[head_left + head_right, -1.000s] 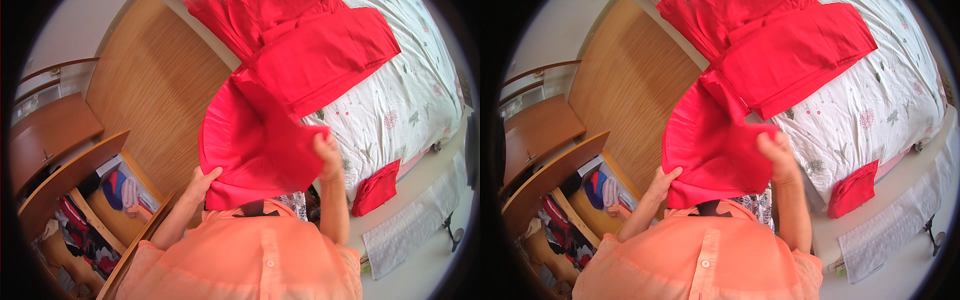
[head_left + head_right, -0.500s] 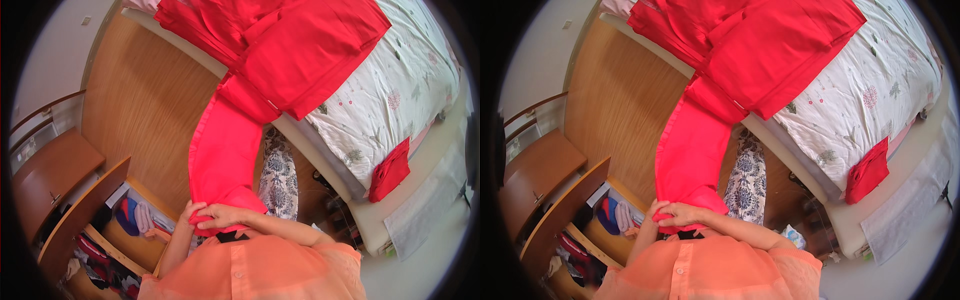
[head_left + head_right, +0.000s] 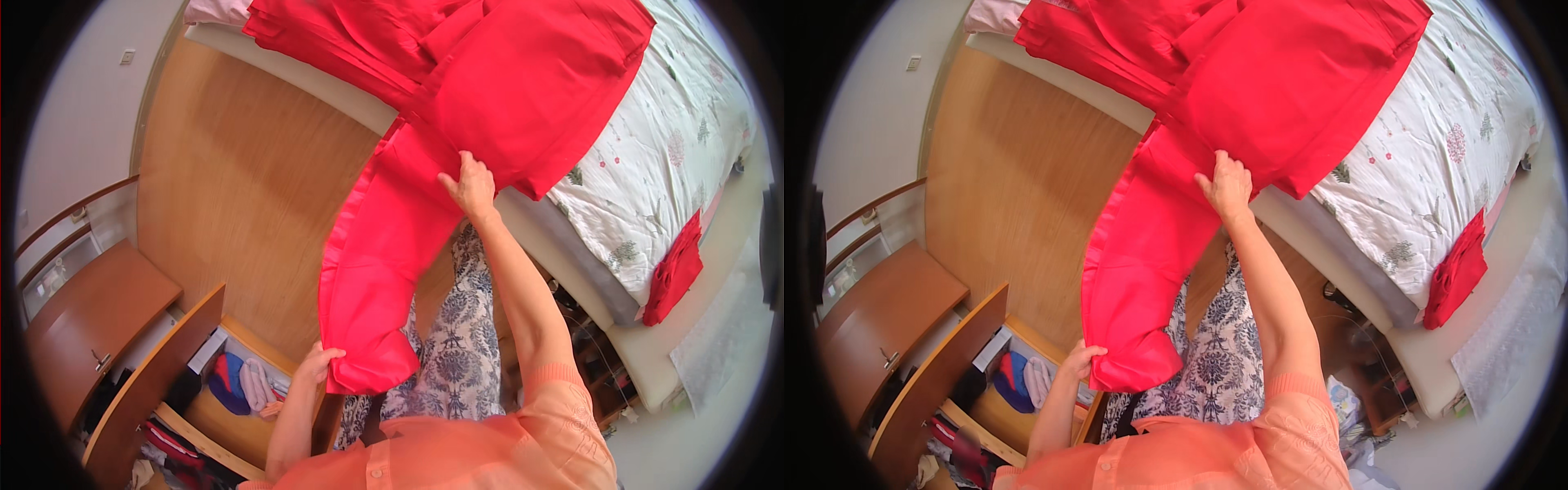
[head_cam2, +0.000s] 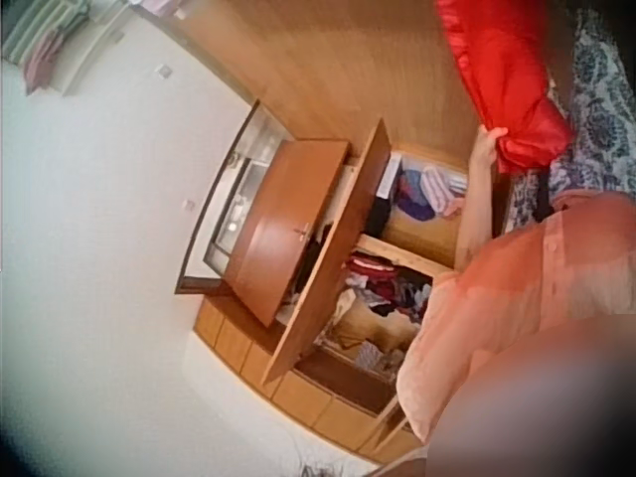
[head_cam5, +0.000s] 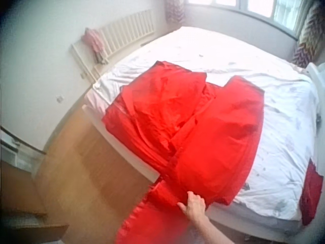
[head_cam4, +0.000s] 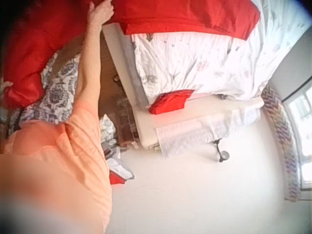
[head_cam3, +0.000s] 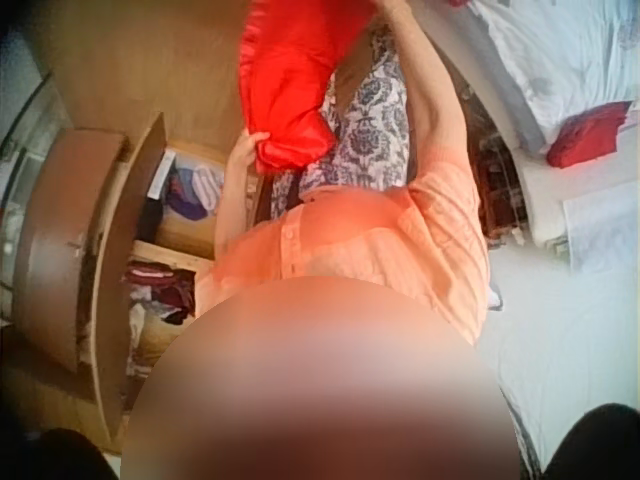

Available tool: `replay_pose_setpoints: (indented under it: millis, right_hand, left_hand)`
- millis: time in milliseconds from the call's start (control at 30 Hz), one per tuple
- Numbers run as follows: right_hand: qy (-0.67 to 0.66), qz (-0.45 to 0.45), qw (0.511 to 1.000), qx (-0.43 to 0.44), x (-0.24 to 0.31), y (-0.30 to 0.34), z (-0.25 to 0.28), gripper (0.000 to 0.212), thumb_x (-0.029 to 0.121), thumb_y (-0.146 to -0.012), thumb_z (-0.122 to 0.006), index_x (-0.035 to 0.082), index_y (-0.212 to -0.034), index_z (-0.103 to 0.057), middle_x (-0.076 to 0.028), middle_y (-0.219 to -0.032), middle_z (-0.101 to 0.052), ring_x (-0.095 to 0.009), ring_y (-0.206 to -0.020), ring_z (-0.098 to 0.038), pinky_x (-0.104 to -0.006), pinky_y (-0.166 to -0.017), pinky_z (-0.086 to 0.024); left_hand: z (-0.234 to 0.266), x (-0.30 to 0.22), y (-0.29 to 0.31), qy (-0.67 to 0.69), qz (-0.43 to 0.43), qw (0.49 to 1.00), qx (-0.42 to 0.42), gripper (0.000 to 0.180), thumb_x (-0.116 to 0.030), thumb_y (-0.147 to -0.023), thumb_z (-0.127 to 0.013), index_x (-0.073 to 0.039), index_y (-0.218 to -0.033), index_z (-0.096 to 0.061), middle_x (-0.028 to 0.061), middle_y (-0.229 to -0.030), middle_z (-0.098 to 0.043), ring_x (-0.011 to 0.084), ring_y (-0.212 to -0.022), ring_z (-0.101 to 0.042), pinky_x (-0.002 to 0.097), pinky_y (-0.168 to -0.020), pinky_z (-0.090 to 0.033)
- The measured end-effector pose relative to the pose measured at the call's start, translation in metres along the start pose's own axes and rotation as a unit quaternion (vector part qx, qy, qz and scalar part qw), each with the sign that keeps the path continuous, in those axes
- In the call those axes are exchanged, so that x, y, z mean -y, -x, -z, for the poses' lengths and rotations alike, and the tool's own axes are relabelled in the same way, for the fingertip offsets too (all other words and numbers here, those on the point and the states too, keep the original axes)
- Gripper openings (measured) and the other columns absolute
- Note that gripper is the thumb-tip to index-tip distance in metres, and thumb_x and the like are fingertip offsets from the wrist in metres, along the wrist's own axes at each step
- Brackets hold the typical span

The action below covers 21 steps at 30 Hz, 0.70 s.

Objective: Folding red laundry items on a bed and storing them in a cupboard.

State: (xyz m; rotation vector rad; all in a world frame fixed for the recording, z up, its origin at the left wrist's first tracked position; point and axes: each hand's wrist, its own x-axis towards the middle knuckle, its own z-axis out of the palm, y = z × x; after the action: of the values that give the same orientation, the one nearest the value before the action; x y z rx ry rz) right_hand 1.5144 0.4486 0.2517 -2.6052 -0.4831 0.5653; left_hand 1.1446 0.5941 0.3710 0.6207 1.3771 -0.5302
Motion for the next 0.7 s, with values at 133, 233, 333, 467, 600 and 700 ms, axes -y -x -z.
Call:
replay_pose_setpoints:
  millis: [133, 233, 333, 467, 600, 700]
  right_hand:
    - [-0.067, 0.04, 0.993, 0.09, 0.001, 0.013, -0.038, 0.044, 0.033, -0.064, -0.062, 0.005, -0.093, -0.045, -0.015, -0.067, -0.058, -0.031, -0.066, -0.057, -0.041, -0.065, -0.043]
    - [-0.198, 0.268, 0.894, 0.3, 0.031, 0.05, -0.044, 0.052, 0.034, -0.067, -0.06, 0.012, -0.112, -0.043, -0.015, -0.09, -0.057, -0.03, -0.085, -0.054, -0.0365, -0.073, -0.043]
    - [-0.23, 0.273, 0.832, 0.425, 0.041, 0.063, -0.038, 0.035, 0.031, -0.07, -0.058, 0.01, -0.097, -0.054, -0.012, -0.088, -0.058, -0.028, -0.083, -0.054, -0.035, -0.072, -0.043]
    - [-0.209, 0.199, 0.957, -0.013, 0.026, 0.044, -0.042, 0.021, 0.009, -0.069, -0.056, 0.008, -0.09, -0.056, -0.007, -0.097, -0.054, -0.024, -0.09, -0.05, -0.0365, -0.071, -0.043]
    - [-0.117, 0.256, 0.959, -0.04, 0.033, 0.039, -0.057, 0.041, 0.012, -0.069, -0.056, 0.01, -0.109, -0.046, -0.009, -0.117, -0.04, -0.027, -0.111, -0.035, -0.0408, -0.09, -0.031]
    - [-0.125, 0.293, 0.947, 0.044, 0.032, 0.049, -0.071, 0.043, 0.018, -0.072, -0.055, 0.01, -0.113, -0.043, -0.009, -0.12, -0.038, -0.025, -0.113, -0.033, -0.0403, -0.093, -0.028]
  left_hand:
    - [0.011, -0.008, 0.0, 0.004, 0.018, 0.999, 0.028, 0.04, 0.005, -0.064, -0.055, 0.002, -0.103, -0.047, 0.0108, -0.098, -0.054, 0.0191, -0.087, -0.054, 0.0314, -0.078, -0.044]
    - [0.024, -0.005, -0.003, 0.009, 0.025, 0.999, 0.026, 0.04, 0.004, -0.065, -0.056, 0.002, -0.104, -0.047, 0.011, -0.099, -0.054, 0.019, -0.087, -0.054, 0.0312, -0.078, -0.044]
    - [0.034, 0.0, -0.008, 0.021, 0.041, 0.998, 0.037, 0.04, 0.004, -0.065, -0.055, 0.001, -0.104, -0.047, 0.0109, -0.099, -0.054, 0.0187, -0.088, -0.054, 0.0312, -0.079, -0.044]
    - [0.032, -0.009, 0.005, -0.001, 0.047, 0.997, 0.059, 0.04, 0.003, -0.066, -0.055, 0.002, -0.105, -0.046, 0.0107, -0.099, -0.054, 0.0186, -0.089, -0.053, 0.0312, -0.08, -0.043]
    - [0.025, -0.025, 0.034, -0.033, 0.04, 0.996, 0.067, 0.048, 0.002, -0.063, -0.056, 0.003, -0.109, -0.043, 0.0112, -0.101, -0.053, 0.0195, -0.091, -0.052, 0.032, -0.081, -0.041]
    - [0.008, -0.045, 0.063, -0.011, 0.029, 0.998, 0.06, 0.056, 0.001, -0.057, -0.056, 0.003, -0.111, -0.041, 0.0119, -0.103, -0.052, 0.0213, -0.093, -0.052, 0.0324, -0.082, -0.04]
